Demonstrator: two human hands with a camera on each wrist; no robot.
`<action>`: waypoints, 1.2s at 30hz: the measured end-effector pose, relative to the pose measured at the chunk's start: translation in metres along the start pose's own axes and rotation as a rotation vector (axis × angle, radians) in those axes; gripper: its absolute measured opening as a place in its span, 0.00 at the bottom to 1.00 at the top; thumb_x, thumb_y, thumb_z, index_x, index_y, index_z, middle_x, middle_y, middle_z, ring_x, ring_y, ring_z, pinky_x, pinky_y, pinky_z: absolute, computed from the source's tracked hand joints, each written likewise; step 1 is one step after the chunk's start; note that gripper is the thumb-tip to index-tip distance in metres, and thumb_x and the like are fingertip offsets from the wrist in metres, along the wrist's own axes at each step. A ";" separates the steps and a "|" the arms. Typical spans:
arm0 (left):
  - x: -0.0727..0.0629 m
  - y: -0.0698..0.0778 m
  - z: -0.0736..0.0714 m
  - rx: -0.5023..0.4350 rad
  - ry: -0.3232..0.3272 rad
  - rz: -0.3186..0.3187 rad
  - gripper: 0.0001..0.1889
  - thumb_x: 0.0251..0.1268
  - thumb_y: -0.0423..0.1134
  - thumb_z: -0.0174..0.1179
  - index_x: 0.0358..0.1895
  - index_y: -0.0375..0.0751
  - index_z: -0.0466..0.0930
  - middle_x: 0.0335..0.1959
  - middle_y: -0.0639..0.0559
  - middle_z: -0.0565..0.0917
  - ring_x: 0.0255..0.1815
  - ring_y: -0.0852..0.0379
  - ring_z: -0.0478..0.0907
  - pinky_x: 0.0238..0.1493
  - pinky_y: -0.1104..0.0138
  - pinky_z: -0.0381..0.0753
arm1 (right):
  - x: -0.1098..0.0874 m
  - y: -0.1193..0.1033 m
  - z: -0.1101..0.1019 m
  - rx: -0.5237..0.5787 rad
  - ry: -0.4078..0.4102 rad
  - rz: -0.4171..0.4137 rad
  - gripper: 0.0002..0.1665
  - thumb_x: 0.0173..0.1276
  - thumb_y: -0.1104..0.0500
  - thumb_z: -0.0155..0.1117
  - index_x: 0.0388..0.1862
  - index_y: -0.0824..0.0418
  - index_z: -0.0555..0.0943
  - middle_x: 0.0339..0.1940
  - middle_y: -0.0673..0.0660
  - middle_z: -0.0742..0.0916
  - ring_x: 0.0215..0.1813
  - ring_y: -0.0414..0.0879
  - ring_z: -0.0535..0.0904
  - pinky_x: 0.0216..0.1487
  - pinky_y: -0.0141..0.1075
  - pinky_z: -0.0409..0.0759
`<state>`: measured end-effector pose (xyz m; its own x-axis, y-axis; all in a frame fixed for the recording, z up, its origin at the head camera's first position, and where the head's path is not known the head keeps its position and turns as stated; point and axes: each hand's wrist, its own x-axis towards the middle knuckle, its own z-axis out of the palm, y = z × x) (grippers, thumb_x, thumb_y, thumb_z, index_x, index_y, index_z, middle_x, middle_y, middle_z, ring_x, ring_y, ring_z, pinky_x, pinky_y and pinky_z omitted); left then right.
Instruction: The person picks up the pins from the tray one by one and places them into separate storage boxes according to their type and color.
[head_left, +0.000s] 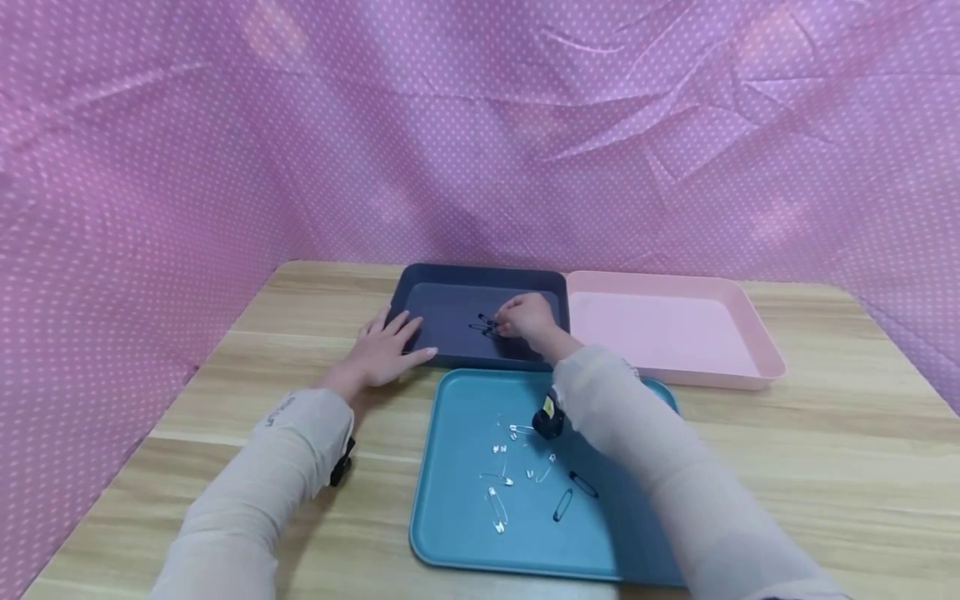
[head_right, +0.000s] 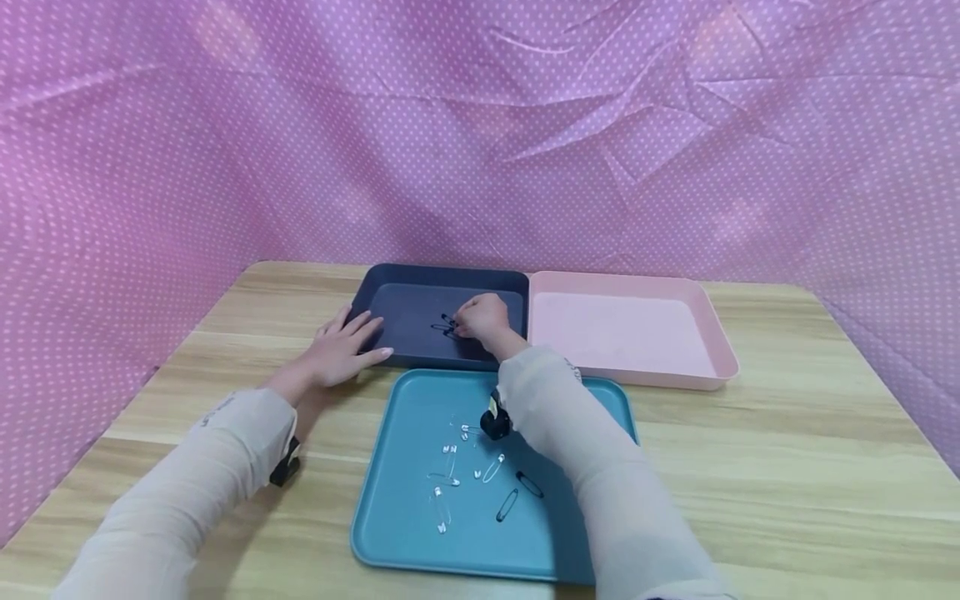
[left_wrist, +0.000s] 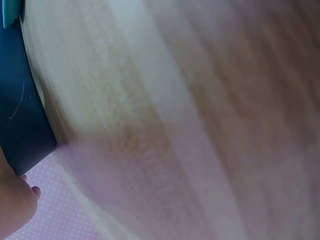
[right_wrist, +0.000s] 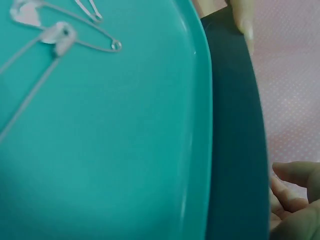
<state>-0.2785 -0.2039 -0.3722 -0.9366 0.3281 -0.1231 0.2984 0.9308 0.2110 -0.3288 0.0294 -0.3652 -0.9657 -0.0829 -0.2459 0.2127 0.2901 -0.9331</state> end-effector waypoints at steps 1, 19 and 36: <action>0.000 0.000 0.000 0.002 0.001 0.001 0.43 0.53 0.71 0.29 0.67 0.43 0.48 0.66 0.41 0.47 0.65 0.40 0.30 0.59 0.47 0.36 | -0.002 0.000 -0.002 0.003 -0.010 -0.010 0.08 0.61 0.69 0.51 0.34 0.72 0.76 0.38 0.63 0.81 0.34 0.49 0.79 0.32 0.31 0.77; -0.001 0.002 -0.002 -0.010 -0.014 -0.010 0.43 0.54 0.70 0.30 0.67 0.43 0.47 0.67 0.41 0.46 0.65 0.41 0.28 0.58 0.46 0.36 | -0.052 -0.002 -0.038 -0.184 -0.085 -0.065 0.10 0.62 0.62 0.53 0.37 0.68 0.77 0.37 0.61 0.81 0.35 0.48 0.79 0.36 0.35 0.77; 0.001 0.001 0.001 -0.009 -0.004 -0.011 0.44 0.53 0.71 0.29 0.67 0.43 0.48 0.66 0.41 0.47 0.65 0.40 0.29 0.58 0.45 0.36 | -0.104 0.017 -0.070 -0.173 -0.196 -0.102 0.11 0.60 0.63 0.55 0.35 0.71 0.78 0.34 0.62 0.81 0.35 0.49 0.78 0.37 0.37 0.76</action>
<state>-0.2788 -0.2026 -0.3728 -0.9390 0.3189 -0.1290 0.2867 0.9327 0.2186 -0.2349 0.1094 -0.3369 -0.9302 -0.2978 -0.2145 0.0709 0.4276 -0.9012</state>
